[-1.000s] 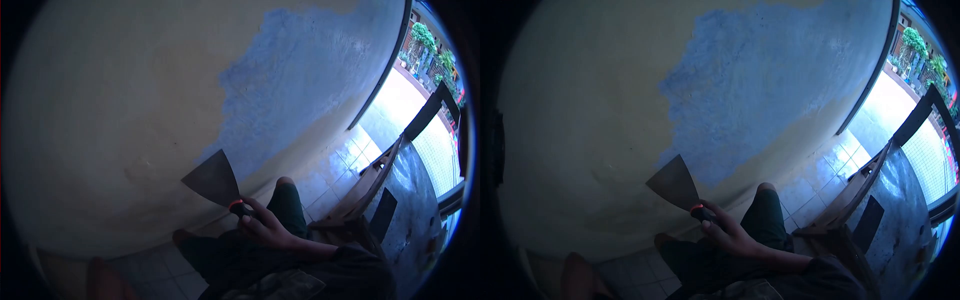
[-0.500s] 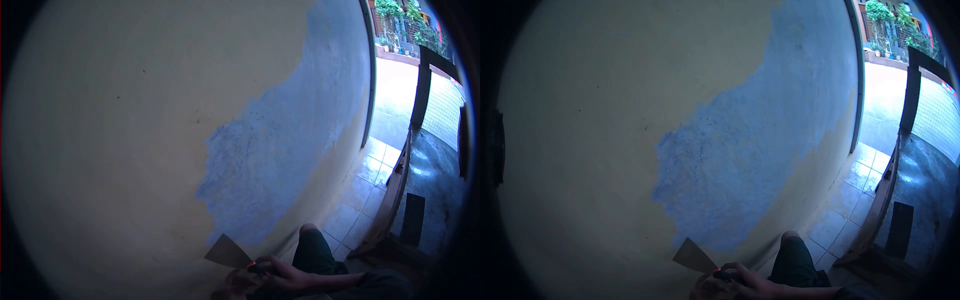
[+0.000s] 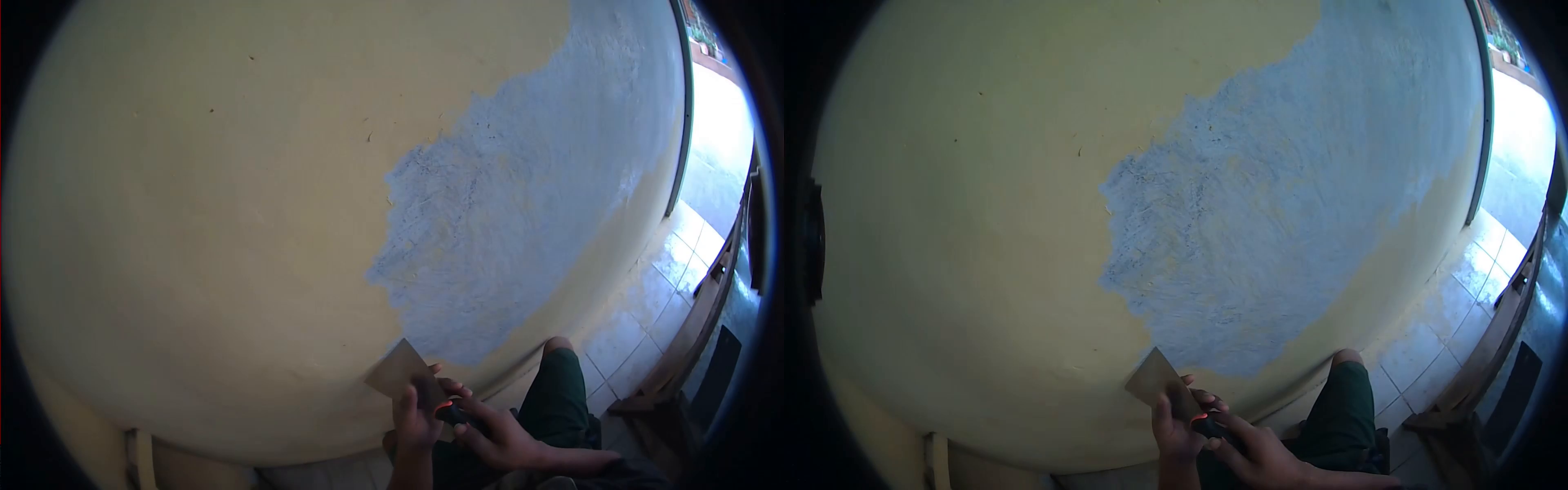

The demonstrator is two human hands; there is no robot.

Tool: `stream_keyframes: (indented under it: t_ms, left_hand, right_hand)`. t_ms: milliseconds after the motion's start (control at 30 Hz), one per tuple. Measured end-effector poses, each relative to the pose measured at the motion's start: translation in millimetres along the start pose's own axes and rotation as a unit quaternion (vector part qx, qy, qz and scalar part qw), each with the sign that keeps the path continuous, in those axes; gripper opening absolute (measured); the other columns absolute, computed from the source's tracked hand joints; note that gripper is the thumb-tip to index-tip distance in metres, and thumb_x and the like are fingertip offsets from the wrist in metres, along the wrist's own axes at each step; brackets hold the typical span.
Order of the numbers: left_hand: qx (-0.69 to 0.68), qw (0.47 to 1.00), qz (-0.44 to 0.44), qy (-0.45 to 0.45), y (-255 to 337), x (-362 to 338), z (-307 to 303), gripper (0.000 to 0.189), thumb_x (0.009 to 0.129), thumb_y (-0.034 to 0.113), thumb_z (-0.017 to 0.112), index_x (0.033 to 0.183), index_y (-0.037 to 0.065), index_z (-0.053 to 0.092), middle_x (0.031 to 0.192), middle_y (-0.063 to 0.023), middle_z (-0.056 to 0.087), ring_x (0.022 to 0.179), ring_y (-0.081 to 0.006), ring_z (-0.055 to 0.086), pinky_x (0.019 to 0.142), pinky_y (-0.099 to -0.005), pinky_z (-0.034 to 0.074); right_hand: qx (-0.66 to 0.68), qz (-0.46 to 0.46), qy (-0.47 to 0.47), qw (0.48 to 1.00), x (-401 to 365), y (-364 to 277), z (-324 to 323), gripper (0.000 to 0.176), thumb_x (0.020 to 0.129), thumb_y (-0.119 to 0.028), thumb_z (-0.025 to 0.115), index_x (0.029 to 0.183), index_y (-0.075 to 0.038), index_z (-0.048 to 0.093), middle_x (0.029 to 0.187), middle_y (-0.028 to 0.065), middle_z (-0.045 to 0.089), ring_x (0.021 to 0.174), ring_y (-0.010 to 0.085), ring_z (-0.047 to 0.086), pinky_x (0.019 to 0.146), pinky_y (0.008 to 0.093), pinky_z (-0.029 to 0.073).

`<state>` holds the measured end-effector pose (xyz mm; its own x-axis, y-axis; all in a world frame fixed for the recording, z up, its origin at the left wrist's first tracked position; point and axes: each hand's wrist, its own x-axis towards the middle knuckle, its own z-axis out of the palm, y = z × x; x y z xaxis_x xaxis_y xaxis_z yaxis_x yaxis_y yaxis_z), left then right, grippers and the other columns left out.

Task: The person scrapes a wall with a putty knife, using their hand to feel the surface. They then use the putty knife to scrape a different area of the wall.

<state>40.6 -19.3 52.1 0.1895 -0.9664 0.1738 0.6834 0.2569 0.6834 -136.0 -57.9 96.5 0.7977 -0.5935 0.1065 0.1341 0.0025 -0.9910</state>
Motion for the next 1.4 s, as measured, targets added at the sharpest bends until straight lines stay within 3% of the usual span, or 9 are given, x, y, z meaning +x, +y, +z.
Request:
stream_keyframes:
  t_ms: [100,200,367,500,867,1067,1167,1367,1400]
  left_hand:
    - [-0.028,0.999,0.033,-0.022,-4,8,2,0.051,0.1,0.042,0.03,0.132,0.004,0.041,0.099,-0.0192,0.065,0.092,-0.0375,0.063,0.08,-0.049,0.051]
    - [-0.082,0.996,0.036,-0.003,-11,12,15,0.051,0.098,0.038,0.039,0.128,-0.003,0.04,0.097,-0.0238,0.064,0.089,-0.0396,0.064,0.083,-0.0501,0.05]
    - [-0.048,0.998,0.046,-0.019,-13,16,16,0.049,0.101,0.039,0.026,0.132,0.004,0.042,0.098,-0.0182,0.065,0.09,-0.0365,0.064,0.081,-0.0482,0.05]
    - [-0.091,0.995,0.048,-0.005,-14,17,16,0.05,0.099,0.038,0.034,0.128,-0.003,0.04,0.097,-0.0231,0.065,0.089,-0.0391,0.064,0.083,-0.0497,0.05]
    - [-0.091,0.994,0.056,-0.015,-14,19,14,0.05,0.099,0.037,0.035,0.129,-0.002,0.041,0.096,-0.0239,0.064,0.086,-0.0383,0.064,0.081,-0.0501,0.05]
    - [-0.114,0.992,0.06,-0.018,-16,15,19,0.05,0.099,0.037,0.035,0.128,-0.002,0.042,0.095,-0.0242,0.064,0.085,-0.0382,0.064,0.079,-0.0501,0.051]
    - [-0.157,0.986,0.058,-0.024,-7,15,19,0.05,0.099,0.038,0.034,0.129,-0.002,0.042,0.096,-0.0237,0.064,0.085,-0.0381,0.064,0.08,-0.0501,0.05]
    - [-0.118,0.993,0.024,-0.011,-24,1,13,0.052,0.099,0.042,0.032,0.131,0.002,0.042,0.102,-0.021,0.064,0.091,-0.0385,0.063,0.09,-0.0542,0.044]
    - [-0.098,0.995,0.018,-0.012,-30,0,11,0.052,0.099,0.043,0.032,0.132,0.003,0.042,0.103,-0.02,0.064,0.093,-0.0388,0.062,0.093,-0.0555,0.041]
  right_hand:
    - [-0.021,-0.025,0.039,0.999,-3,-6,-6,0.047,0.09,-0.013,0.056,0.13,0.006,0.042,0.083,0.013,0.066,0.081,0.0138,0.065,0.074,0.0273,0.049]
    - [-0.008,-0.03,0.05,0.998,-5,-10,-11,0.049,0.09,-0.012,0.056,0.133,0.005,0.04,0.083,0.0149,0.066,0.081,0.0149,0.066,0.073,0.0271,0.05]
    - [-0.067,-0.129,0.098,0.984,2,-5,-8,0.049,0.09,-0.011,0.055,0.134,0.005,0.039,0.083,0.0171,0.066,0.081,0.0174,0.068,0.072,0.0267,0.05]
    - [-0.068,-0.047,0.074,0.994,-2,-16,-13,0.046,0.09,-0.012,0.054,0.131,0.006,0.042,0.08,0.0195,0.065,0.077,0.0203,0.069,0.069,0.0276,0.05]
    - [-0.041,-0.011,0.098,0.994,3,-22,-8,0.043,0.091,-0.018,0.055,0.125,0.006,0.048,0.069,0.0199,0.059,0.064,0.016,0.065,0.06,0.0284,0.047]
    - [-0.054,0.06,0.064,0.995,1,-37,-9,0.043,0.09,-0.017,0.057,0.124,0.008,0.048,0.073,0.0205,0.061,0.073,0.0085,0.062,0.064,0.0256,0.047]
    - [-0.066,-0.017,0.084,0.994,3,-15,-3,0.043,0.09,-0.015,0.057,0.124,0.009,0.047,0.077,0.0208,0.063,0.076,0.0084,0.061,0.067,0.0254,0.047]
    - [-0.021,0.079,0.011,0.997,-12,-13,-21,0.043,0.091,-0.013,0.054,0.127,0.009,0.045,0.099,0.0223,0.065,0.088,0.0091,0.06,0.079,0.0245,0.046]
    - [-0.011,0.021,0.027,0.999,-18,8,-23,0.051,0.089,-0.017,0.059,0.129,0.008,0.042,0.104,0.0199,0.062,0.091,0.0124,0.06,0.079,0.0256,0.047]
